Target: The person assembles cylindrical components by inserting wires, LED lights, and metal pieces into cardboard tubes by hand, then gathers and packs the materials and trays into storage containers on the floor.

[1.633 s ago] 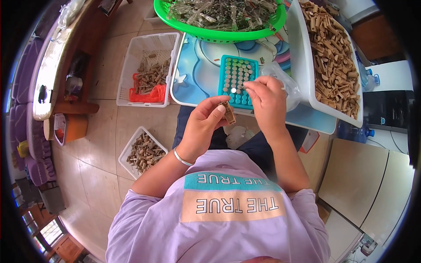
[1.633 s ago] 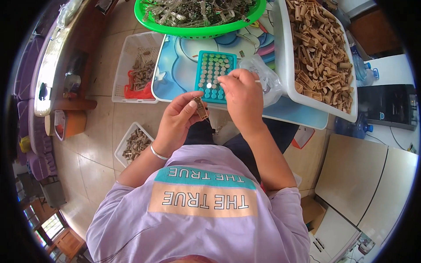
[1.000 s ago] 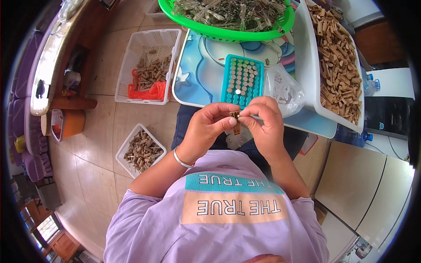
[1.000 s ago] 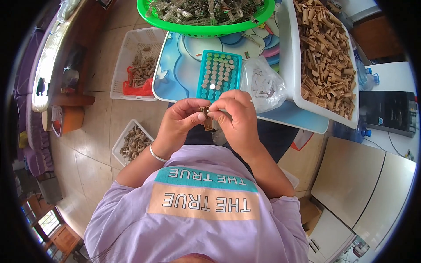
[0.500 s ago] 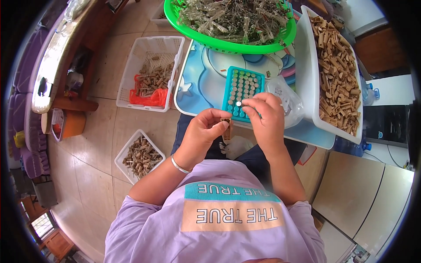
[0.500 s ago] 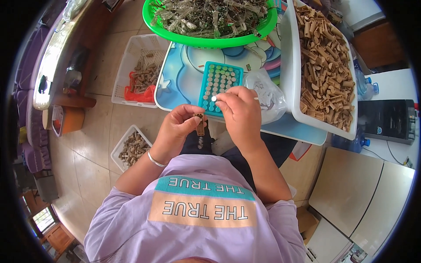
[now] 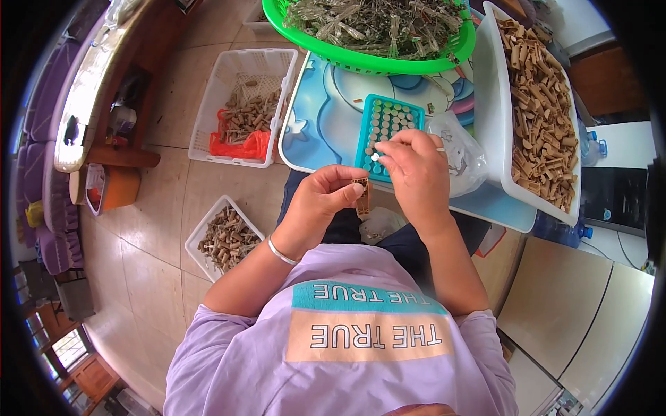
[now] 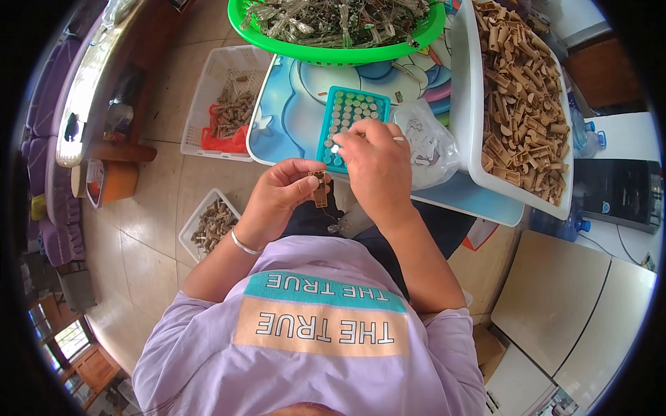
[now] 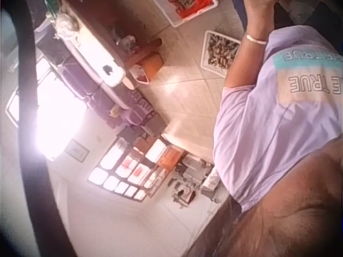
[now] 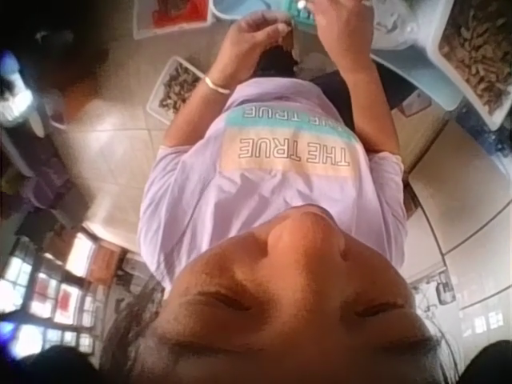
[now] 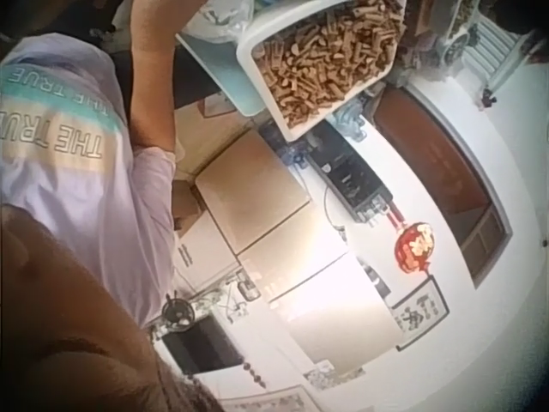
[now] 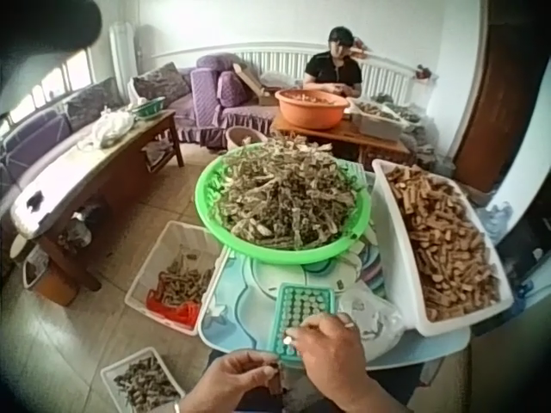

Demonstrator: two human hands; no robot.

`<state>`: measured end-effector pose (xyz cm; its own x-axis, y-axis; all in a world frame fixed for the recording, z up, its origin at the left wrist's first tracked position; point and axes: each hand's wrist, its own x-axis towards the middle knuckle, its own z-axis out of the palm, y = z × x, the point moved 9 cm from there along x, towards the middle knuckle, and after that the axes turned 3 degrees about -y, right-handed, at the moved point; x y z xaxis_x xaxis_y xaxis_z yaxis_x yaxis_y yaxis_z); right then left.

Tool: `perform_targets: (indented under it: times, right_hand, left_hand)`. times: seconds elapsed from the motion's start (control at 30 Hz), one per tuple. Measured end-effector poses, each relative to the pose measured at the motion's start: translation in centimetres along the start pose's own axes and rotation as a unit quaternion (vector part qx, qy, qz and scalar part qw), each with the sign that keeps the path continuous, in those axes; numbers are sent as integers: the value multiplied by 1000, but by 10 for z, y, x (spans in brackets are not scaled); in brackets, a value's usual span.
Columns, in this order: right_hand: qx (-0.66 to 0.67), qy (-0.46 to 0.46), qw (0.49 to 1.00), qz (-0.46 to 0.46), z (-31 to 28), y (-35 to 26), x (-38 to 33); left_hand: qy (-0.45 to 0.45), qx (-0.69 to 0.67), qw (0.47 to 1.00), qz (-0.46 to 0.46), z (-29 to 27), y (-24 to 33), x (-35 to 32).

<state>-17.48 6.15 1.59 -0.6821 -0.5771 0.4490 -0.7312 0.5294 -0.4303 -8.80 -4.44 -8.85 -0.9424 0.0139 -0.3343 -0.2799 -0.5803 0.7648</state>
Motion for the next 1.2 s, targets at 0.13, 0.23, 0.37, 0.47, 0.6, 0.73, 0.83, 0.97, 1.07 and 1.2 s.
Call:
perform_targets:
  times: [0.13, 0.23, 0.37, 0.47, 0.6, 0.73, 0.83, 0.97, 1.07, 1.2]
  right_hand:
    - [-13, -40, 999, -19, 10, -3, 0]
    - [-7, -57, 998, -3, 11, -2, 2]
    - [58, -32, 998, 8, 0, -3, 3]
    - [151, -12, 988, 10, -10, -8, -7]
    - [179, -28, 983, 9, -8, -12, -17]
    - [189, -76, 979, -5, -7, -13, -27]
    - [208, -101, 973, -4, -12, -7, -34]
    - [181, -6, 981, 73, -25, 19, -23]
    - [-12, 5, 999, 52, -22, 18, -12]
    - [-47, -10, 996, 78, -14, 26, -7]
  left_hand:
    - [6, 6, 1000, 2, 0, -1, 0]
    - [9, 0, 1000, -1, 0, 1, 0]
    - [10, -12, 1000, 5, -2, 2, -1]
    - [-3, -11, 1000, 15, -1, 3, -2]
    - [-3, 31, 999, 18, 6, 7, -1]
    - [-34, 59, 998, 12, 19, 4, -6]
    - [-51, 62, 997, 2, 33, 2, -9]
    - [-25, 28, 999, 6, 28, -1, -1]
    - [-19, 2, 1000, -14, 20, -3, 2]
    - [7, -10, 1000, -23, 15, 0, -2]
